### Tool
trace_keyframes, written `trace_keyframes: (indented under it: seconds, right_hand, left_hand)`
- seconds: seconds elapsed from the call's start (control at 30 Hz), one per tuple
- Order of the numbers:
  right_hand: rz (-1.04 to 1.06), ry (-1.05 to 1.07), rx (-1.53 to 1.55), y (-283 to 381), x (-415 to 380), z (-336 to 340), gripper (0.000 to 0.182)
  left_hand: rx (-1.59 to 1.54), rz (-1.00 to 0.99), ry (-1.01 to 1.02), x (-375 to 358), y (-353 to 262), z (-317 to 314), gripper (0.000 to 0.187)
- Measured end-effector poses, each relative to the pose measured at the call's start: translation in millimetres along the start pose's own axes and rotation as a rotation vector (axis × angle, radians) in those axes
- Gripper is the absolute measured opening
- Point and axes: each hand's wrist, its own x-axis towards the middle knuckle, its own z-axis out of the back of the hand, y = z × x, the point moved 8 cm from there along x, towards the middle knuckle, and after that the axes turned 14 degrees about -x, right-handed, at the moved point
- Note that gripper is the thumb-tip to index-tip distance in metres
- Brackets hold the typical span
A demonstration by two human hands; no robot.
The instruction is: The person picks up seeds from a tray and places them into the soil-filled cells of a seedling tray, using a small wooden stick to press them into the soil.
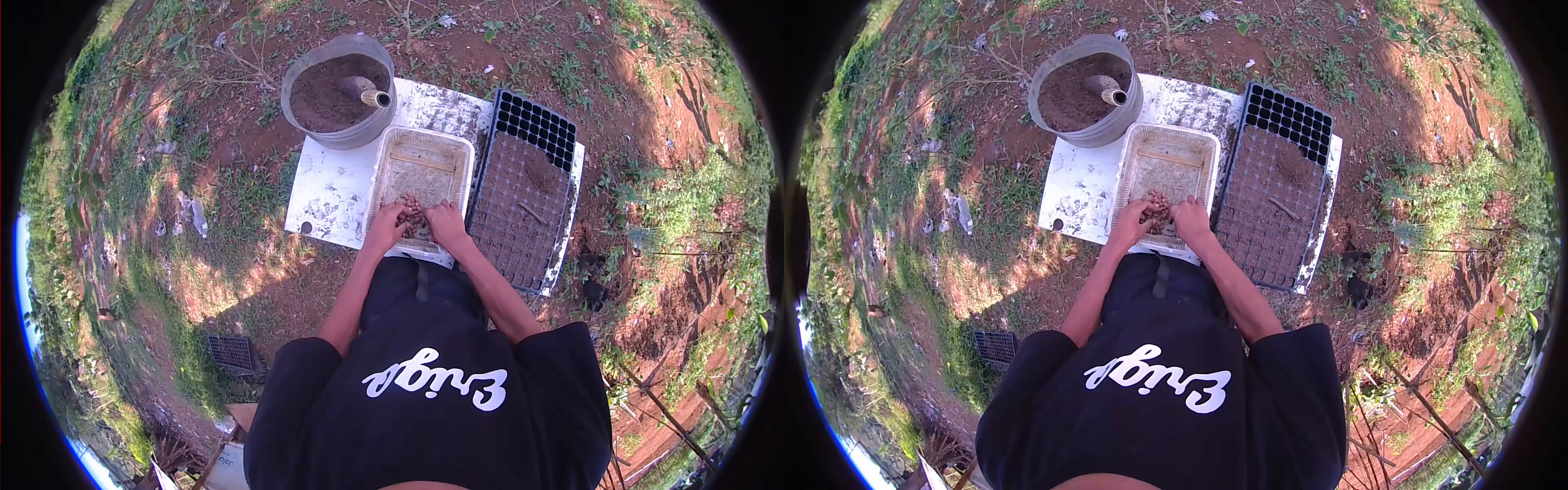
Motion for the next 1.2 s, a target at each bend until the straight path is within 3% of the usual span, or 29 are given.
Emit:
trace_keyframes:
  seconds: [0.13, 0.2, 0.3, 0.43, 0.63, 0.8, 0.9, 1.0, 1.13, 1.2]
  right_hand:
    - [-0.055, -0.07, 0.044, -5, 1, 6, 0.024]
    - [-0.103, -0.254, 0.062, -4, 0, 19, 0.026]
    - [-0.104, -0.141, 0.121, 0, 1, 11, 0.033]
    - [-0.136, -0.162, 0.138, 2, 0, 8, 0.035]
    - [-0.18, -0.191, 0.263, -2, -3, 4, 0.025]
    - [-0.181, -0.25, 0.29, -3, -5, 2, 0.024]
    - [-0.212, -0.184, 0.323, -7, -1, -1, 0.024]
    - [-0.191, -0.352, 0.3, -4, -9, 17, 0.024]
    - [-0.101, -0.33, 0.311, 8, -11, 22, 0.023]
    - [-0.051, -0.201, 0.251, 17, -8, 12, 0.023]
  left_hand:
    - [-0.029, 0.082, -0.016, 0, -6, 4, 0.028]
    - [-0.055, 0.106, -0.017, 5, -3, 4, 0.027]
    - [-0.094, 0.135, -0.031, 6, 0, 5, 0.026]
    - [-0.12, 0.088, -0.099, 7, 3, 8, 0.025]
    - [-0.192, 0.021, -0.132, 9, 6, 8, 0.021]
    - [-0.165, 0.108, -0.072, 9, 4, 7, 0.024]
    - [-0.175, 0.064, -0.076, 8, -3, 10, 0.025]
    - [-0.158, 0.068, -0.096, 8, -7, 11, 0.025]
    - [-0.2, 0.015, -0.117, 7, -13, 13, 0.024]
    - [-0.207, 0.007, -0.143, 7, -9, 13, 0.028]
